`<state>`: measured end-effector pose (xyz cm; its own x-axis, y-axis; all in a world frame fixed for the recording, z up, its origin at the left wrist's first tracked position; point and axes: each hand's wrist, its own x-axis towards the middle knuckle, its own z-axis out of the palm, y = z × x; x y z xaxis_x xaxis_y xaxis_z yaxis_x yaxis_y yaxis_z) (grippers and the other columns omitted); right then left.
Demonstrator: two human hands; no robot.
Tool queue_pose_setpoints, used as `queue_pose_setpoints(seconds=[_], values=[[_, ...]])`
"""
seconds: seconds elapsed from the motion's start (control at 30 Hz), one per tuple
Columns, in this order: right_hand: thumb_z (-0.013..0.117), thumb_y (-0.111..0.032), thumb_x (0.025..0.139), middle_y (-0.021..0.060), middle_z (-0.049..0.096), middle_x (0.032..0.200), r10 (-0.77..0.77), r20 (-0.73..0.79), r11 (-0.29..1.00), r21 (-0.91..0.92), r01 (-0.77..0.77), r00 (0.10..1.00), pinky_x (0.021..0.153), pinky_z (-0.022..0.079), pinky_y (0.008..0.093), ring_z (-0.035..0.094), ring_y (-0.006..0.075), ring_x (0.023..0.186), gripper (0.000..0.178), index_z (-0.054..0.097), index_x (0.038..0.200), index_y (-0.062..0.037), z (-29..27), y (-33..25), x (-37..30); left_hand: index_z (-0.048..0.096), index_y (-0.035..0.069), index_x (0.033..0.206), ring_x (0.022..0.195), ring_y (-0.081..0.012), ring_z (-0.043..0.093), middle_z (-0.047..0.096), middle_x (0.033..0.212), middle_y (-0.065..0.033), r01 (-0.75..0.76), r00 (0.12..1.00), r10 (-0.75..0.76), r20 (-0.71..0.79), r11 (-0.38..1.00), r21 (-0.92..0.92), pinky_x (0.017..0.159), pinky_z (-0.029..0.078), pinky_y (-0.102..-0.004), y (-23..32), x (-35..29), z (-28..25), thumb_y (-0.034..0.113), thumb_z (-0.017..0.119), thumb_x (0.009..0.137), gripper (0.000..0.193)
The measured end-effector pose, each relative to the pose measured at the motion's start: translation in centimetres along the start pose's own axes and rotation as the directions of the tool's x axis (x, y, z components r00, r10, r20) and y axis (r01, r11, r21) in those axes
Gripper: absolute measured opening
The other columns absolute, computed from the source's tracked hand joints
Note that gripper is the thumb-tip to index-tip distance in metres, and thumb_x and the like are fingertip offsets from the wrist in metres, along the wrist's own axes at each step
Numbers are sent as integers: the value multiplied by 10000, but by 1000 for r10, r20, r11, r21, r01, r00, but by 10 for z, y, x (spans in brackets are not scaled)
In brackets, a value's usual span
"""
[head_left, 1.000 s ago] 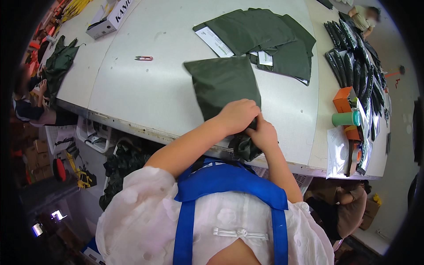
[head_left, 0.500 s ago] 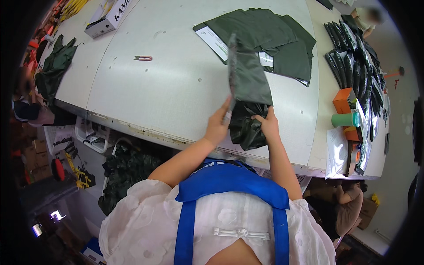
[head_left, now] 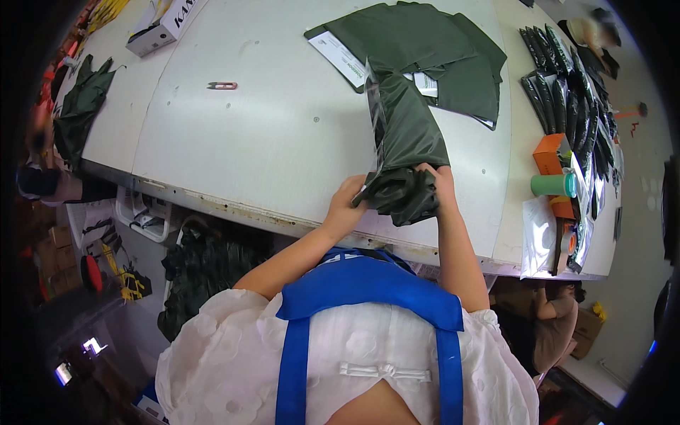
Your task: The person folds a green jacket on a white table, then places it into a plastic bag. They repeat this process with another jacket, folding it neatly and bagging it. The person also uses a small blade to cut threads on the jackets.
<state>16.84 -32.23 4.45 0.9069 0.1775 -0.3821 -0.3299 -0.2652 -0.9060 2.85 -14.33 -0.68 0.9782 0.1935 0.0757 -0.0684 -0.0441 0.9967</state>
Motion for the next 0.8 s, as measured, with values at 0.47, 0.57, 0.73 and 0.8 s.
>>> queue_pose_setpoints(seconds=[0.47,0.57,0.73,0.8], values=[[525,-63,800,231,527,917,-581,324,359,-721,593,746,853,407,472,500,401,930,162,592,919,26,43,-13,-26,371,48,1368,1156,-206,491,549,1228,-93,664,743,-526,414,503,-553,990,382,-357,-18,10,-21,198,520,831,577],[520,-63,797,219,563,951,-448,409,317,-759,569,795,849,434,452,539,385,904,191,591,939,41,40,-18,-13,367,34,1379,1188,-200,473,511,1289,-90,663,731,-552,402,432,-612,1004,378,-351,-19,6,-25,116,485,827,570],[496,-142,804,226,610,1085,-359,480,173,-808,563,801,907,426,451,553,375,1029,287,637,997,17,42,2,28,319,32,1416,1257,-185,407,454,1356,-71,575,818,-469,334,687,-444,1049,314,-328,-7,14,-13,11,412,809,615],[509,-167,800,199,621,1105,-476,466,126,-803,582,746,917,430,447,567,368,1045,315,639,1042,-12,42,16,48,320,33,1416,1284,-185,375,436,1376,-71,571,820,-471,325,712,-409,1071,261,-317,-2,14,-10,33,425,809,617]])
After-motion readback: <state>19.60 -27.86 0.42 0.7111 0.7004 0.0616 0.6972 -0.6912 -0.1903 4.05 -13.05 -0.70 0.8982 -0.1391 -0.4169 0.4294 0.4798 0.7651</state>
